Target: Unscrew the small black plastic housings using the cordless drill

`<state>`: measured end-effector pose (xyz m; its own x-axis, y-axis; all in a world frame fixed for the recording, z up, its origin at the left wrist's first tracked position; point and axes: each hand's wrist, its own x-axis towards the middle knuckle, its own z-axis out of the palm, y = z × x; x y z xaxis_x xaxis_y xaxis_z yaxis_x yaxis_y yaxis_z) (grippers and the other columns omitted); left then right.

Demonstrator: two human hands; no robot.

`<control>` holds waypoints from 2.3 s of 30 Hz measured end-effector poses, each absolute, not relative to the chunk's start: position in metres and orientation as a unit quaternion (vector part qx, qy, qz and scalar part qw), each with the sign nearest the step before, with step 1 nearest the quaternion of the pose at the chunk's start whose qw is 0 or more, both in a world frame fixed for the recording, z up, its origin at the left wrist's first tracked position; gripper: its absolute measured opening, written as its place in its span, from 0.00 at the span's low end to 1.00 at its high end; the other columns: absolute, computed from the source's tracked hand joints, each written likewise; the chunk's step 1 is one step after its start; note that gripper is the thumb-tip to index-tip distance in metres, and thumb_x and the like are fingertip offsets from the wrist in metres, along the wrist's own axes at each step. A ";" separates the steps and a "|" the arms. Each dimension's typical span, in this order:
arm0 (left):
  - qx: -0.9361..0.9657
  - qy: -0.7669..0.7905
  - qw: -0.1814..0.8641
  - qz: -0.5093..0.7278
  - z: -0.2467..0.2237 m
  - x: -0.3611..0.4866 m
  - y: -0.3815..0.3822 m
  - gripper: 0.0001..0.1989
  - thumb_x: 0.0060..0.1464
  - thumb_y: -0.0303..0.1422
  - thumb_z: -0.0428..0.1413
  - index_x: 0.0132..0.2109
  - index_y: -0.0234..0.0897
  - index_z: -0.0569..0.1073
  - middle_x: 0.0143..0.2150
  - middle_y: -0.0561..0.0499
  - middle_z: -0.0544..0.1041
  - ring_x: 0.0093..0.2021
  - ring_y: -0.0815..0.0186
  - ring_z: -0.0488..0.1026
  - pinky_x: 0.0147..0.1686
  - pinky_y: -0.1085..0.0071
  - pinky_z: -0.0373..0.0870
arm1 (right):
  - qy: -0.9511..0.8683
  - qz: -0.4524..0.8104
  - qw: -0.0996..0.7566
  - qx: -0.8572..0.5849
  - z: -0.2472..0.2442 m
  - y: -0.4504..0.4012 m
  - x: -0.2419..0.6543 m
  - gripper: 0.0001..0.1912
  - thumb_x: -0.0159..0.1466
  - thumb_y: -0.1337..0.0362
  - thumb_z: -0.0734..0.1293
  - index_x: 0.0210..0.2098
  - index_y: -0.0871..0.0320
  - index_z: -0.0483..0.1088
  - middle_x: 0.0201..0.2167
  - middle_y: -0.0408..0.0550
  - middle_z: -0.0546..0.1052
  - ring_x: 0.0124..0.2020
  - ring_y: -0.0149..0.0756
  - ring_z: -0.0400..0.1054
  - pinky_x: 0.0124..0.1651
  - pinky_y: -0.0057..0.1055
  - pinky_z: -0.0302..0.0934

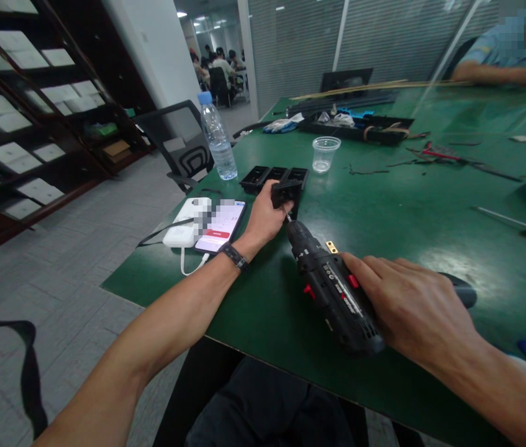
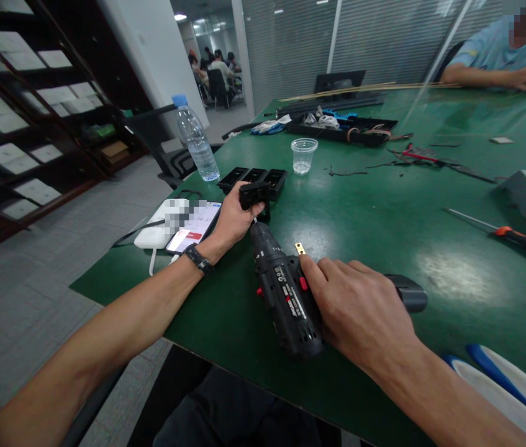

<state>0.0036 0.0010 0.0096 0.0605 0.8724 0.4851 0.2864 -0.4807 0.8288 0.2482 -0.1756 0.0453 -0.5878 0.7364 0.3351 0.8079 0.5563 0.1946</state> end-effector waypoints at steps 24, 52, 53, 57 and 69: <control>0.669 0.430 0.279 0.538 0.011 0.005 0.000 0.15 0.53 0.26 0.64 0.46 0.40 0.71 0.43 0.50 0.78 0.47 0.59 0.76 0.56 0.57 0.72 | -0.875 -0.168 0.102 -0.443 0.045 -0.176 0.249 0.29 0.59 0.74 0.66 0.61 0.62 0.67 0.33 0.47 0.78 0.30 0.48 0.76 0.32 0.40 0.59; 0.668 0.432 0.262 0.547 0.014 0.006 -0.002 0.14 0.53 0.27 0.65 0.45 0.39 0.69 0.43 0.52 0.79 0.46 0.62 0.76 0.51 0.64 0.72 | -0.876 -0.164 0.103 -0.442 0.047 -0.175 0.248 0.30 0.58 0.72 0.68 0.60 0.63 0.69 0.33 0.47 0.78 0.30 0.48 0.75 0.34 0.40 0.57; 0.670 0.432 0.256 0.547 0.015 0.006 -0.002 0.14 0.54 0.27 0.64 0.45 0.39 0.69 0.43 0.51 0.79 0.47 0.61 0.76 0.52 0.63 0.72 | -0.875 -0.162 0.101 -0.444 0.048 -0.176 0.247 0.29 0.58 0.72 0.68 0.60 0.63 0.69 0.33 0.47 0.79 0.30 0.48 0.75 0.35 0.40 0.57; 0.677 0.439 0.240 0.540 0.018 0.005 -0.004 0.15 0.52 0.28 0.64 0.46 0.40 0.70 0.43 0.52 0.79 0.46 0.62 0.76 0.52 0.63 0.73 | -0.869 -0.134 0.073 -0.472 0.056 -0.177 0.242 0.26 0.60 0.71 0.67 0.58 0.63 0.72 0.35 0.49 0.80 0.32 0.47 0.75 0.36 0.41 0.55; 0.653 0.460 0.256 0.545 0.017 0.003 -0.002 0.19 0.48 0.35 0.67 0.47 0.40 0.73 0.41 0.53 0.78 0.43 0.60 0.76 0.49 0.61 0.76 | -0.856 -0.073 0.015 -0.511 0.064 -0.176 0.234 0.28 0.64 0.67 0.67 0.64 0.62 0.68 0.40 0.51 0.81 0.39 0.45 0.75 0.40 0.42 0.54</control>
<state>0.0027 -0.0017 0.0170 -0.0173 0.8791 0.4763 0.3214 -0.4462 0.8352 0.2344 -0.1759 0.0644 -0.4778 0.8728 0.0999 0.8771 0.4676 0.1098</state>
